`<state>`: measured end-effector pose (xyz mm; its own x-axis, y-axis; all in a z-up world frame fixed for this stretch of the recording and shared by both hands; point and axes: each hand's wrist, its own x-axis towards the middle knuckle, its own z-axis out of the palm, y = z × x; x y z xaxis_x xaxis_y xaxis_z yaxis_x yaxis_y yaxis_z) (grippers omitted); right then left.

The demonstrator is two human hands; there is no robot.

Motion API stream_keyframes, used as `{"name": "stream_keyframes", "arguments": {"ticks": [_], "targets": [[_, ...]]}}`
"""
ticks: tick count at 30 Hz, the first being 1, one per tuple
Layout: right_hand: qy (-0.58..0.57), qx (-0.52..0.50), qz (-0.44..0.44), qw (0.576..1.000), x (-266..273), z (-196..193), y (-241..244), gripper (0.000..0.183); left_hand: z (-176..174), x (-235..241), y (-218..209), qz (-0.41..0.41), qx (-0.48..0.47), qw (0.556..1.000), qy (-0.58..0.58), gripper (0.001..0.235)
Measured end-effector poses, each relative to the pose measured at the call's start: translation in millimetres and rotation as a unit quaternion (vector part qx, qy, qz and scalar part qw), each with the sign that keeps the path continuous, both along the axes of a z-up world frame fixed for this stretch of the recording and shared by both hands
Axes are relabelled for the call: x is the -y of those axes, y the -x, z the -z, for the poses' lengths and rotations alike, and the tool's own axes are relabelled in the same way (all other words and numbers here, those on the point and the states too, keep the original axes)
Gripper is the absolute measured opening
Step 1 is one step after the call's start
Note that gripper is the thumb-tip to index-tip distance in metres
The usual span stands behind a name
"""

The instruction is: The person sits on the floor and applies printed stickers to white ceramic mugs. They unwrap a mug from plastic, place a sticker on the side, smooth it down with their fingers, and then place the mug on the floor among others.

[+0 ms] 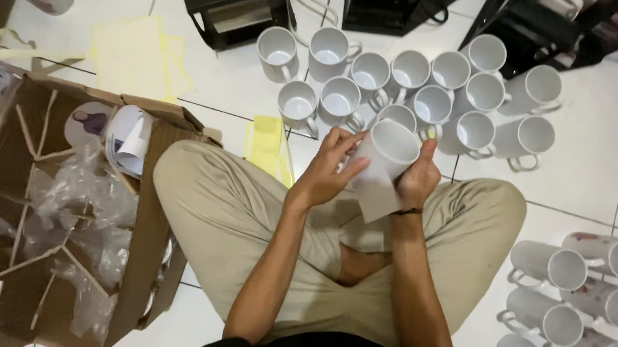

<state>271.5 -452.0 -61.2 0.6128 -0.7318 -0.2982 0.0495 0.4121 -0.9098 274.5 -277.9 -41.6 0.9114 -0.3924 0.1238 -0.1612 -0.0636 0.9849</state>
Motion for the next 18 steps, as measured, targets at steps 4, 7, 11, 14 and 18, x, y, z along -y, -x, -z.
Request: {"name": "stream_keyframes", "arguments": {"ticks": [4, 7, 11, 14, 18], "targets": [[0.068, -0.29, -0.191, 0.935, -11.9, -57.7, 7.6, 0.065, -18.2, 21.0, 3.3, -0.018, -0.057, 0.998, -0.023, 0.072], [0.103, -0.128, -0.256, 0.953, 15.2, -8.2, 15.2, 0.046, -35.9, 29.6, 8.4, -0.029, -0.093, 0.995, 0.02, 0.088], [0.196, -0.03, -0.267, 0.943, 30.0, 23.8, 17.0, 0.04, -21.7, 35.4, 11.2, -0.077, -0.1, 0.991, 0.051, 0.068], [0.22, -0.024, -0.227, 0.948, 29.2, 34.4, 19.0, 0.041, -27.9, 41.0, 12.5, -0.086, -0.129, 0.987, 0.053, 0.069], [0.21, -0.026, -0.21, 0.954, 36.0, 57.1, 19.7, 0.039, -22.2, 41.5, 11.1, -0.093, -0.115, 0.988, 0.053, 0.066]]}}
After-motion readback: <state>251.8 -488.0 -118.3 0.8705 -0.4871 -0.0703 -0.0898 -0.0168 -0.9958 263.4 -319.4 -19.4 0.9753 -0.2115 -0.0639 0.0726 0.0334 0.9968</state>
